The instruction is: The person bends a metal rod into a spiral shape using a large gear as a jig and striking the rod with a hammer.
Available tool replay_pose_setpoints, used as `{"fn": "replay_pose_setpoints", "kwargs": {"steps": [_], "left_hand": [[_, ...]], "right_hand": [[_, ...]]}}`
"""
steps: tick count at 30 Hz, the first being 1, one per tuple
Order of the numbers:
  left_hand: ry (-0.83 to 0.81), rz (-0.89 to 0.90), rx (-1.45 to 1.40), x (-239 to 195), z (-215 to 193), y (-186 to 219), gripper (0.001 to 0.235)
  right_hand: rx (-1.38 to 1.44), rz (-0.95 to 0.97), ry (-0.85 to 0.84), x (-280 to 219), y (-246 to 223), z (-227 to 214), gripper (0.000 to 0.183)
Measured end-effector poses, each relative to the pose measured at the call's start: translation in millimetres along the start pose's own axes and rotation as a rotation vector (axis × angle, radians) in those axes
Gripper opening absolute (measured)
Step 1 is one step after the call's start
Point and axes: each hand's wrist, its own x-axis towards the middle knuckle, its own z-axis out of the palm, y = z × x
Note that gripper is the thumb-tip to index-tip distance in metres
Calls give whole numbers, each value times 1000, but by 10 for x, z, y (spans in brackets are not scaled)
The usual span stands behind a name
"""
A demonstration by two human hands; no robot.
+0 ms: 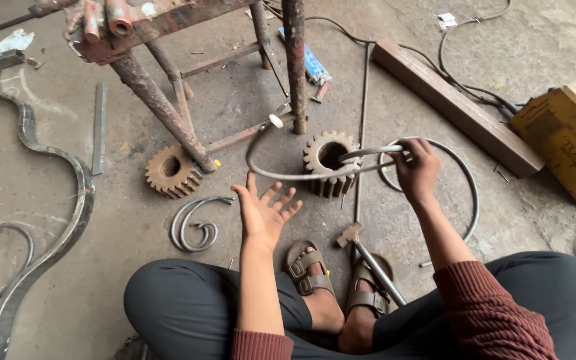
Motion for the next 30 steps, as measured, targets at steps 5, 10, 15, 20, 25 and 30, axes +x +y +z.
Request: {"fn": "replay_pose_setpoints", "kwargs": {"steps": [5, 10, 15, 20, 25, 30], "left_hand": [[-383, 137, -109, 14, -95, 30, 75], [-271, 216, 416, 661, -629, -384, 97], [3, 215, 516, 1276, -998, -1306, 85], [148, 281, 564, 1806, -1126, -1539, 68], [310, 303, 875, 1689, -1167, -1720, 67], [329, 350, 966, 1359, -983, -1751, 68]], "right_hand": [[0, -316, 168, 9, 230, 70, 15], [-56, -57, -201, -118, 1015, 585, 16], [-261, 231, -265, -579, 1442, 992, 64], [-56, 600, -475, -945, 1518, 904, 87], [-380, 398, -833, -1479, 1647, 730, 62], [-500, 560, -1226, -2018, 1599, 772, 61]]}}
